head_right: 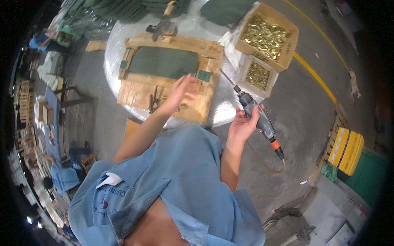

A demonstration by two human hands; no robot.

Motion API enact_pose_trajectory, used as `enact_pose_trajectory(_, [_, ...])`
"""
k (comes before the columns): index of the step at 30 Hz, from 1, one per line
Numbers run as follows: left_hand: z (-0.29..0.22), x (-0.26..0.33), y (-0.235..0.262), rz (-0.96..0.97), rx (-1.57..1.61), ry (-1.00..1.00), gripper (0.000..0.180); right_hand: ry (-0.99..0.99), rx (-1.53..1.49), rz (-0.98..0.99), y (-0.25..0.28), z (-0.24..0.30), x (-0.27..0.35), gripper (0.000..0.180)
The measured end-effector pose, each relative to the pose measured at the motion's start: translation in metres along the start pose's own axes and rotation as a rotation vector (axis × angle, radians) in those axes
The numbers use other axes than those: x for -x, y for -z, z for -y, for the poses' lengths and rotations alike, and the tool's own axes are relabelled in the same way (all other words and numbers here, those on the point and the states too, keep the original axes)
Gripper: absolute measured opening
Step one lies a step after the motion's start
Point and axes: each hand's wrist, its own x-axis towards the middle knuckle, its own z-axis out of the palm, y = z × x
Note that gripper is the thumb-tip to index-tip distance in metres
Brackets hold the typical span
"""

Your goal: The person assembles a wooden frame by attaching green fabric panels using a pneumatic staple gun. They position the fabric, clamp the frame, and drive staples into the wood, repeating the process for multiple sections.

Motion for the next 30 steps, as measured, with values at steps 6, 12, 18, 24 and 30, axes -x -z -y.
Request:
enact_pose_trajectory(6, [-0.026, -0.011, -0.025, -0.091, -0.225, -0.325, 0.044, -0.182, 0.118, 0.245, -0.004, -0.012, 0.035, 0.041])
enact_pose_trajectory(12, [0.016, -0.033, 0.045, 0.003, 0.662, -0.095, 0.047, -0.215, 0.207, 0.330, -0.019, -0.021, 0.038, 0.044])
enact_pose_trajectory(18, [-0.012, 0.011, 0.063, 0.012, 1.136, 0.004, 0.080, -0.152, 0.260, 0.414, -0.024, -0.019, 0.033, 0.054])
enact_pose_trajectory(24, [-0.016, 0.022, 0.056, 0.185, 1.177, -0.062, 0.093, -0.137, 0.402, 0.563, -0.042, -0.022, 0.044, 0.055])
enact_pose_trajectory(30, [-0.015, 0.021, 0.053, 0.204, 1.092, -0.028, 0.094, -0.107, 0.441, 0.579, -0.045, -0.026, 0.049, 0.059])
